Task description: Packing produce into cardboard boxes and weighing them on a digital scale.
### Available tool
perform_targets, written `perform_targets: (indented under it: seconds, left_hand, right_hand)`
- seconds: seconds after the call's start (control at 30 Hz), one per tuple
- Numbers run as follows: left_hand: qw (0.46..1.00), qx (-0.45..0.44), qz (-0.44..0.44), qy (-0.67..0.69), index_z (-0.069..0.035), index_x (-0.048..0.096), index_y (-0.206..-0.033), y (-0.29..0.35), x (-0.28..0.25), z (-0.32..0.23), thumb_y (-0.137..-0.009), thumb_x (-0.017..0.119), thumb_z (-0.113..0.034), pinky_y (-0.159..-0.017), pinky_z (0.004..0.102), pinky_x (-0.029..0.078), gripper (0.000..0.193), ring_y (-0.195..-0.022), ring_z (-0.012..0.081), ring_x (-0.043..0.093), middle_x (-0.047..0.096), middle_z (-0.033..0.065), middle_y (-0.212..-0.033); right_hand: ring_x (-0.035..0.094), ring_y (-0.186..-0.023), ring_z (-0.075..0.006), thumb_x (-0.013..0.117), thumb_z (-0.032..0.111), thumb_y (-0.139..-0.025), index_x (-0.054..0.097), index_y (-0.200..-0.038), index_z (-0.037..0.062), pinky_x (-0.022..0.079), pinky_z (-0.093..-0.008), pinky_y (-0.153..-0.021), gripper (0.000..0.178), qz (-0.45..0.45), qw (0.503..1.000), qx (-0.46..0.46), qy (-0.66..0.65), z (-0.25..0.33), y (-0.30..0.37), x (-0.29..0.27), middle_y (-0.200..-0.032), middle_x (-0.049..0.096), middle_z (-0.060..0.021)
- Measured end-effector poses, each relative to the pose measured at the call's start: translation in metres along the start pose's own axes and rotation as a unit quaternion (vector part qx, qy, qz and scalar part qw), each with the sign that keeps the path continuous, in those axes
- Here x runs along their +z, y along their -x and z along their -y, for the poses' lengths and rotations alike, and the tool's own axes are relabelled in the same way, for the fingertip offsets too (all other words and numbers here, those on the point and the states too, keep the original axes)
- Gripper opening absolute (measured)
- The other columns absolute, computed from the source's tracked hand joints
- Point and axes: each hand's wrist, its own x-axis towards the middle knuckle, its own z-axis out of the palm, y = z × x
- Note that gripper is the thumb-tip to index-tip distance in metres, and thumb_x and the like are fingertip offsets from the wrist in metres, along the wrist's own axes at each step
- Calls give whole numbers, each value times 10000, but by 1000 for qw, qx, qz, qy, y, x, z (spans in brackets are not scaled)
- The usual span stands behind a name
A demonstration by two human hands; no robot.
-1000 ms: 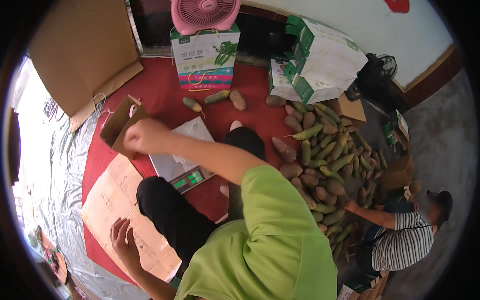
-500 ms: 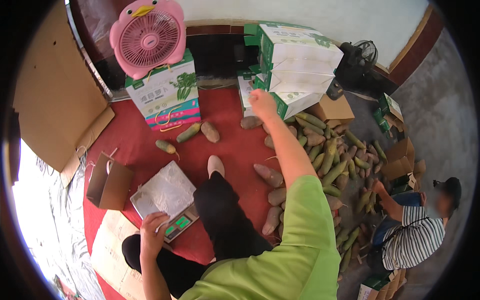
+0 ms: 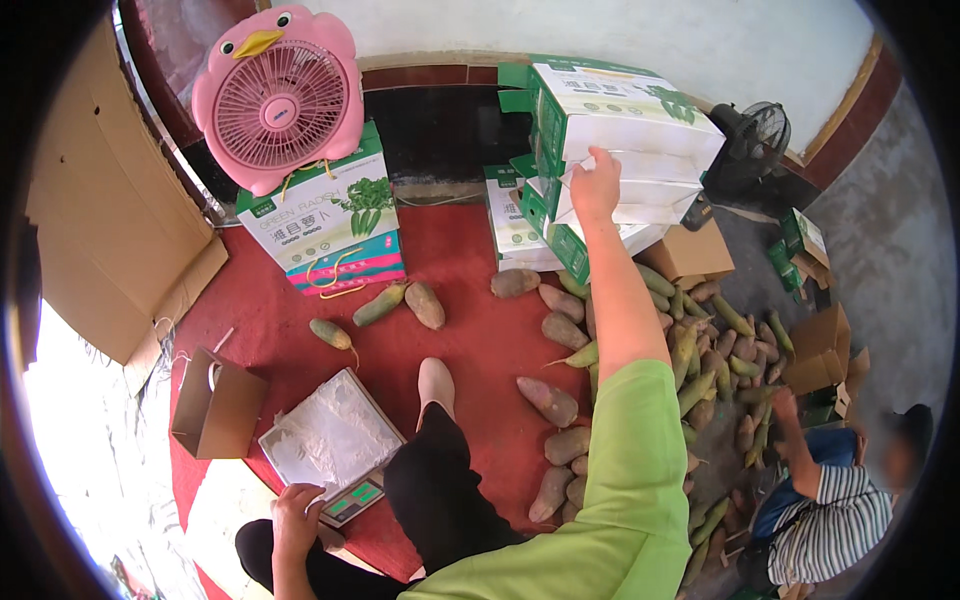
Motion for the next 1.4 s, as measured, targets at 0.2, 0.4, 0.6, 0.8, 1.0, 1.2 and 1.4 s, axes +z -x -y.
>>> perform_targets:
  seconds: [0.2, 0.4, 0.6, 0.8, 1.0, 1.2, 1.4]
  left_hand:
    - [999, -13, 29, -33, -49, 697, -897, -12, 5, 2, -746, 655, -84, -801, 412, 481, 161, -873, 320, 609, 653, 109, -902]
    - [999, -21, 29, -32, -74, 709, -898, -18, 8, 0, -743, 673, -88, -798, 387, 429, 160, -866, 283, 618, 662, 85, -901]
    - [999, -31, 21, -37, -92, 718, -898, -18, 10, 3, -743, 690, -98, -784, 360, 375, 158, -849, 237, 625, 672, 53, -898]
    - [999, -17, 29, -34, -66, 703, -902, -17, 5, 0, -733, 673, -80, -780, 386, 430, 172, -852, 281, 617, 659, 86, -896]
    - [999, -12, 31, -19, -43, 696, -911, -18, 8, 0, -723, 655, -60, -783, 412, 484, 193, -850, 320, 611, 649, 118, -894]
    - [999, -17, 31, -35, -39, 702, -898, -19, 13, 2, -721, 669, -56, -767, 393, 462, 180, -838, 309, 618, 652, 118, -880]
    - [998, -50, 35, -31, -20, 701, -881, -24, 11, -1, -717, 673, -36, -759, 386, 483, 167, -831, 315, 620, 651, 129, -867]
  right_hand:
    - [424, -1248, -288, 735, 155, -742, 579, -1153, 133, 400, -469, -905, 440, -53, 899, -343, 268, 55, -12, 0, -1312, 479, -79]
    - [433, -1245, -251, 699, 220, -778, 587, -1161, 148, 383, -494, -893, 405, 11, 862, -316, 396, 37, -27, -11, -1287, 490, -57]
    - [468, -1194, -223, 692, 240, -783, 595, -1141, 131, 396, -468, -877, 387, -5, 852, -309, 422, 18, -15, -68, -1228, 527, -25]
    - [490, -1157, -214, 686, 225, -787, 631, -1090, 119, 419, -428, -854, 326, -64, 849, -227, 472, -21, 1, -150, -1201, 550, -22]
    - [577, -1043, -304, 670, 181, -802, 631, -1104, 98, 460, -397, -827, 315, -17, 952, -158, 261, -26, 3, -128, -1087, 629, -108]
    - [616, -990, -354, 658, 279, -817, 546, -1247, 83, 468, -435, -861, 486, 156, 980, -19, 125, -11, -10, -21, -994, 671, -176]
    - [577, -1077, -395, 659, 320, -814, 372, -1383, 68, 453, -456, -913, 685, 155, 975, -70, 144, -30, -49, 41, -1147, 614, -231]
